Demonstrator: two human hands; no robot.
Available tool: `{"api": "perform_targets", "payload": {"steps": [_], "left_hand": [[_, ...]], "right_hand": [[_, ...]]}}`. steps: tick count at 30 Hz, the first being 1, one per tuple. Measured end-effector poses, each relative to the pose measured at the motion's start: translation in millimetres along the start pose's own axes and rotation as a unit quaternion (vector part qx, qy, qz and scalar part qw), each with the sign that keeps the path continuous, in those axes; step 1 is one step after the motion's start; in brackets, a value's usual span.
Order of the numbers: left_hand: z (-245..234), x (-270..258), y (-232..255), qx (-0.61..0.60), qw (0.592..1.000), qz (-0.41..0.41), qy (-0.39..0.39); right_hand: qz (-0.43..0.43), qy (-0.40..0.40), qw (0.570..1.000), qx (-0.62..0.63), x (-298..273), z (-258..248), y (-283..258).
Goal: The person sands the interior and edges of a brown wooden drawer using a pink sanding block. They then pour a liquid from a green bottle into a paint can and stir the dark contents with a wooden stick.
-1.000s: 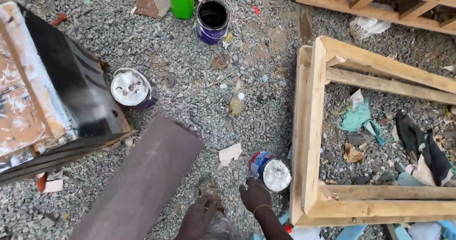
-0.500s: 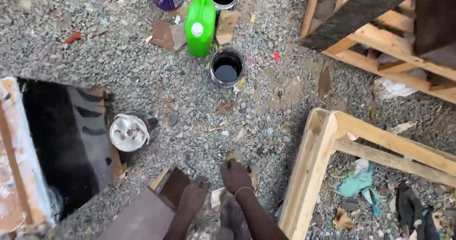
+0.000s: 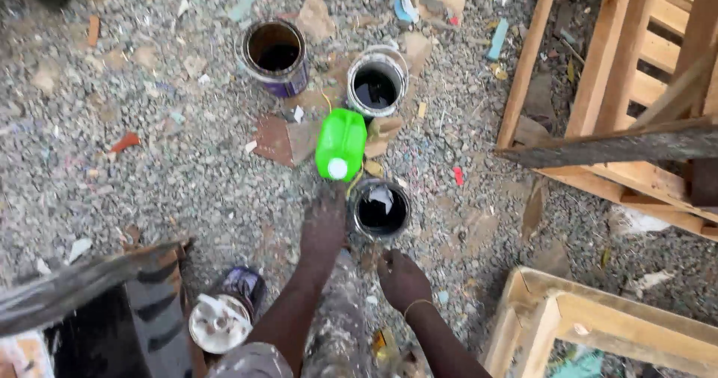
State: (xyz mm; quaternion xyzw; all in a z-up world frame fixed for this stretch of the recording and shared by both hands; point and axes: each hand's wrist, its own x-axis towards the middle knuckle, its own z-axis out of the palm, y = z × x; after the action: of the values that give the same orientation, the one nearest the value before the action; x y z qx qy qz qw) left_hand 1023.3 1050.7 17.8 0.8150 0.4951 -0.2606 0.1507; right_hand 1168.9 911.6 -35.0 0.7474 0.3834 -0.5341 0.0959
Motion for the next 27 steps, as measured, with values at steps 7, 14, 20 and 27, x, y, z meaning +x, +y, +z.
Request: {"api": "perform_targets", "payload": {"steps": [7, 14, 20, 27], "left_hand": [[153.0, 163.3, -18.9, 0.089, 0.955, 0.081, 0.271], [174.7, 170.3, -16.5, -0.210, 0.970, -0.094, 0.083], [53.3, 129.1, -9.9, -0.324, 0.920, -0.218, -0.030], [92.8, 143.9, 3.1, -0.381, 0.901, -0.209, -0.009]], "right_hand": [[-0.227, 0.181, 0.945, -0.150, 139.3, -80.3, -115.6], [-0.501, 0.233, 0.748, -0.368, 248.3, -88.1, -110.6], [-0.523, 0.203, 0.736, -0.378, 267.9, -68.1, -106.7], [-0.533, 0.203, 0.714, -0.406, 272.0, -78.1, -112.9]]}}
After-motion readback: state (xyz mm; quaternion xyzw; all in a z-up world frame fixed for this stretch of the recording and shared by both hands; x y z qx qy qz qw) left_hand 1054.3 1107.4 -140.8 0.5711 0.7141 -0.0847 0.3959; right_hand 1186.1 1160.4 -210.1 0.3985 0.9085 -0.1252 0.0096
